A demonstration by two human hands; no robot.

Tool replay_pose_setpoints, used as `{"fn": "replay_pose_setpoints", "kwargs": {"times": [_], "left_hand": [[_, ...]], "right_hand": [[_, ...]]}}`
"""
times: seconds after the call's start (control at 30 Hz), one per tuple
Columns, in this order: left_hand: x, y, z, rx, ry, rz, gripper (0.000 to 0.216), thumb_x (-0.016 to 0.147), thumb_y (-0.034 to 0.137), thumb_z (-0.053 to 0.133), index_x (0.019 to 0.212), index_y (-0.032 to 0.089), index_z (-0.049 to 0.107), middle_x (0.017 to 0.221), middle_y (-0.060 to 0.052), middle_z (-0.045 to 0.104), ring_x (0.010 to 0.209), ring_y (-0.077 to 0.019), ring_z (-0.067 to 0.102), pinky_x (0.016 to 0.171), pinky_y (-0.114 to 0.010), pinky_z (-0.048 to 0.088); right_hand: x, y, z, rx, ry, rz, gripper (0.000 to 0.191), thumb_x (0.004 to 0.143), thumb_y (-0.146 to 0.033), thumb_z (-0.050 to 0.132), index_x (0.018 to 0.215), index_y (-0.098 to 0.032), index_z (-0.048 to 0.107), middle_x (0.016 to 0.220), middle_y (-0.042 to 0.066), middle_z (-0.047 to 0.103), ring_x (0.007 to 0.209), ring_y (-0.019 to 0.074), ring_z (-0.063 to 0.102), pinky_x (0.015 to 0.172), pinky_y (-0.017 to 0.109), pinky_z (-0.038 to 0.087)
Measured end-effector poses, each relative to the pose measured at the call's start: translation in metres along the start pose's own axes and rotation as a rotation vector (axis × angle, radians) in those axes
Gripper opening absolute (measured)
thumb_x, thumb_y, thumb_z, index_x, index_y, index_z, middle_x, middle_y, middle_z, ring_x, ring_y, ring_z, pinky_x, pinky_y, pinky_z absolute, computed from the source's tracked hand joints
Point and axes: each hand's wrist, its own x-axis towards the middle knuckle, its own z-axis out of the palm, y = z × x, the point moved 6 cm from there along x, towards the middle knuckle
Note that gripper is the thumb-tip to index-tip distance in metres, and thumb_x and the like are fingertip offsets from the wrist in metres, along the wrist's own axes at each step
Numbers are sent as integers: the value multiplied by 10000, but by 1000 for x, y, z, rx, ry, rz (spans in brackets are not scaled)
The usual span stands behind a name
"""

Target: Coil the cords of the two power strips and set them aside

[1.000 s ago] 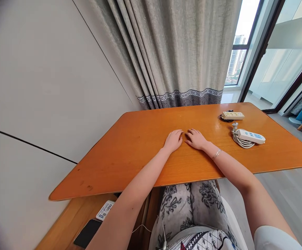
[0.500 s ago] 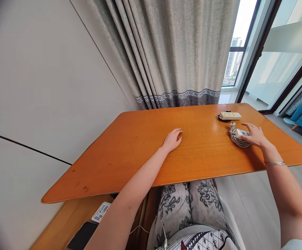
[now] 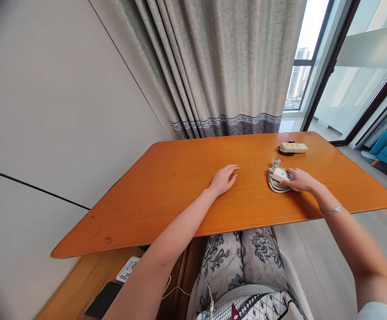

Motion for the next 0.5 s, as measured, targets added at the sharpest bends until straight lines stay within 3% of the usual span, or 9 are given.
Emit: {"fn": "replay_pose_setpoints", "kwargs": {"times": [0.1,0.23,0.33,0.5], "left_hand": [[-5,35,1,31,-27,187,403,972,304,457,1307,181,644,1381,-126,670,1311,-233,611,1143,-422,470],[-13,68,7,89,-189,416,504,878,439,603,1330,220,651,1411,-113,657,1338,-285,580,1229,-486,358],[-9,60,5,180,-236,388,476,857,394,641,1292,204,673,1287,-132,717,1230,-302,640,1250,-518,303],[-1,21,1,182,-224,256,80,840,253,655,879,220,716,896,-83,758,1015,-262,702,1203,-499,357]], "right_hand": [[3,-52,11,151,-17,-24,528,835,-649,616,1042,-169,694,1089,162,760,963,301,707,813,365,536],[8,-97,30,756,-237,21,482,898,-652,577,908,-174,636,861,111,759,733,214,684,639,296,534],[13,-106,36,1083,-340,86,458,946,-612,549,952,-163,641,767,87,722,633,182,657,548,266,515],[23,-83,33,1392,-256,255,404,1027,-531,427,1086,-177,613,756,67,685,608,180,672,509,269,538]]}}
